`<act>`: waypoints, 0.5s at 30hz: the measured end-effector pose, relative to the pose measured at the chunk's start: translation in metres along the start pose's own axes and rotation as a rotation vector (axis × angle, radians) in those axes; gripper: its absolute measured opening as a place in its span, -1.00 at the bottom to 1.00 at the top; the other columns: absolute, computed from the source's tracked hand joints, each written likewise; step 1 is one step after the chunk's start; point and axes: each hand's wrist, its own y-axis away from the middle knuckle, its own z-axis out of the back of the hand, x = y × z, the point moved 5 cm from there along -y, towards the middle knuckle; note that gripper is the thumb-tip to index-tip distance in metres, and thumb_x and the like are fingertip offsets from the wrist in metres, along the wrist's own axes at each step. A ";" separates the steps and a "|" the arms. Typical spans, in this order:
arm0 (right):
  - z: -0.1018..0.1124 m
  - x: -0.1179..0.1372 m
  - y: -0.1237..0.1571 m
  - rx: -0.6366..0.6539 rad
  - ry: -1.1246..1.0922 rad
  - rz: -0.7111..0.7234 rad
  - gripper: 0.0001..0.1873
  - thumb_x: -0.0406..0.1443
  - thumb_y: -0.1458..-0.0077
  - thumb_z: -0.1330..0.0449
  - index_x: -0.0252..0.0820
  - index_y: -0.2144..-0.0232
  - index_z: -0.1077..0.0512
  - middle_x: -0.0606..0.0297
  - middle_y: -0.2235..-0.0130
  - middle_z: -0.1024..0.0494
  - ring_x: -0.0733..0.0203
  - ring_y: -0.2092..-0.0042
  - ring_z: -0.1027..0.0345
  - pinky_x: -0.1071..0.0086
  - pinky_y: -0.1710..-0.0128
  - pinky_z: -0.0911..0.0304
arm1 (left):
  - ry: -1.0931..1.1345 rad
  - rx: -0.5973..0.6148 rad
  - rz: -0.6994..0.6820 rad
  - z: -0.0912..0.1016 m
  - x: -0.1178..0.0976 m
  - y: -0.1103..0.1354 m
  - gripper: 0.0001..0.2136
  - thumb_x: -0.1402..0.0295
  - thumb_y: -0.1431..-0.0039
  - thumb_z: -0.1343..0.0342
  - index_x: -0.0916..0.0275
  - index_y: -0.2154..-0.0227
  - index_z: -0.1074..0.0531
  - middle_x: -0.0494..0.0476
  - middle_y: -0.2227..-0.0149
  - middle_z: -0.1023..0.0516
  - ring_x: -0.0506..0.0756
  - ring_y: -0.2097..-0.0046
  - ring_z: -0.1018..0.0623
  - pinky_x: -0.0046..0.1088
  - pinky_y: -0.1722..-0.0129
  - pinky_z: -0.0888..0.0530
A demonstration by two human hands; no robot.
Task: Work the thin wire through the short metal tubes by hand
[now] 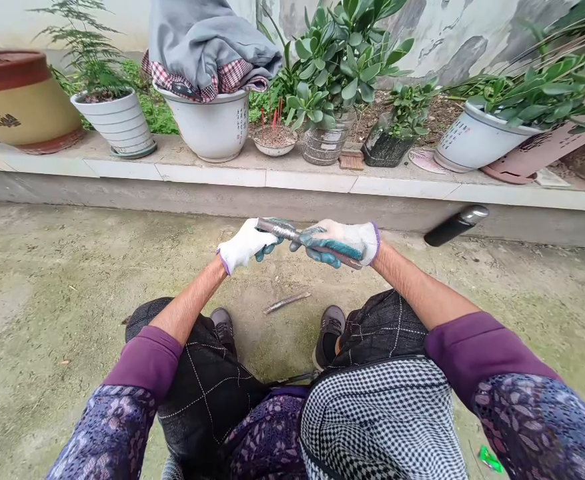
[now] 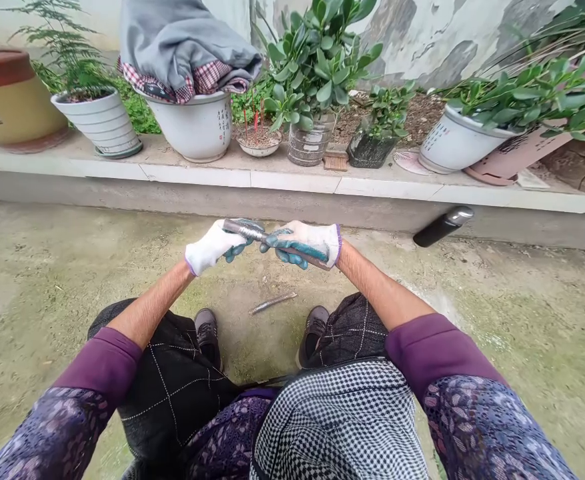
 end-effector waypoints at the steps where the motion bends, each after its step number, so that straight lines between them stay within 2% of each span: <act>1: 0.001 -0.001 -0.003 -0.024 0.032 -0.004 -0.57 -0.06 -0.08 -0.22 -0.31 0.16 -0.48 0.40 0.59 -0.38 0.43 0.66 -0.14 0.55 0.76 -0.11 | -0.004 -0.013 0.007 0.000 0.003 -0.002 -0.61 0.44 0.07 -0.09 0.30 0.12 -0.57 -0.12 0.68 -0.28 -0.11 0.65 -0.23 -0.64 0.71 -0.24; 5: 0.010 0.002 -0.010 -0.235 0.227 0.015 -0.70 -0.18 -0.01 -0.28 -0.28 0.25 -0.48 0.29 0.47 -0.47 0.37 0.53 -0.28 0.55 0.66 -0.22 | 0.002 -0.087 0.045 0.000 0.011 -0.010 -0.67 0.48 0.09 -0.08 0.34 0.21 -0.57 -0.11 0.68 -0.29 -0.12 0.66 -0.24 -0.65 0.72 -0.21; 9: 0.010 0.013 -0.005 -0.406 0.458 0.075 -0.75 -0.21 -0.06 -0.21 -0.25 0.25 -0.49 0.33 0.46 -0.44 0.39 0.51 -0.23 0.54 0.61 -0.16 | 0.039 -0.126 0.069 -0.003 0.009 -0.013 -0.77 0.50 0.08 -0.09 0.34 0.30 -0.53 -0.10 0.69 -0.29 -0.11 0.67 -0.25 -0.63 0.71 -0.23; 12: 0.008 0.018 0.001 -0.450 0.505 0.110 -0.74 -0.17 -0.11 -0.15 -0.26 0.29 -0.49 0.37 0.52 -0.39 0.42 0.56 -0.14 0.54 0.63 -0.07 | 0.053 -0.107 0.024 -0.004 0.003 -0.012 -0.82 0.48 0.05 -0.11 0.35 0.33 -0.51 -0.08 0.67 -0.30 -0.11 0.64 -0.27 -0.63 0.70 -0.25; 15: 0.006 0.016 0.006 -0.353 0.343 0.083 -0.68 -0.13 -0.12 -0.14 -0.28 0.26 -0.49 0.41 0.58 -0.31 0.44 0.62 -0.07 0.54 0.70 -0.02 | 0.030 -0.045 -0.017 -0.003 0.000 -0.012 -0.81 0.45 0.02 -0.11 0.37 0.32 -0.52 -0.02 0.62 -0.36 -0.09 0.60 -0.32 -0.63 0.68 -0.27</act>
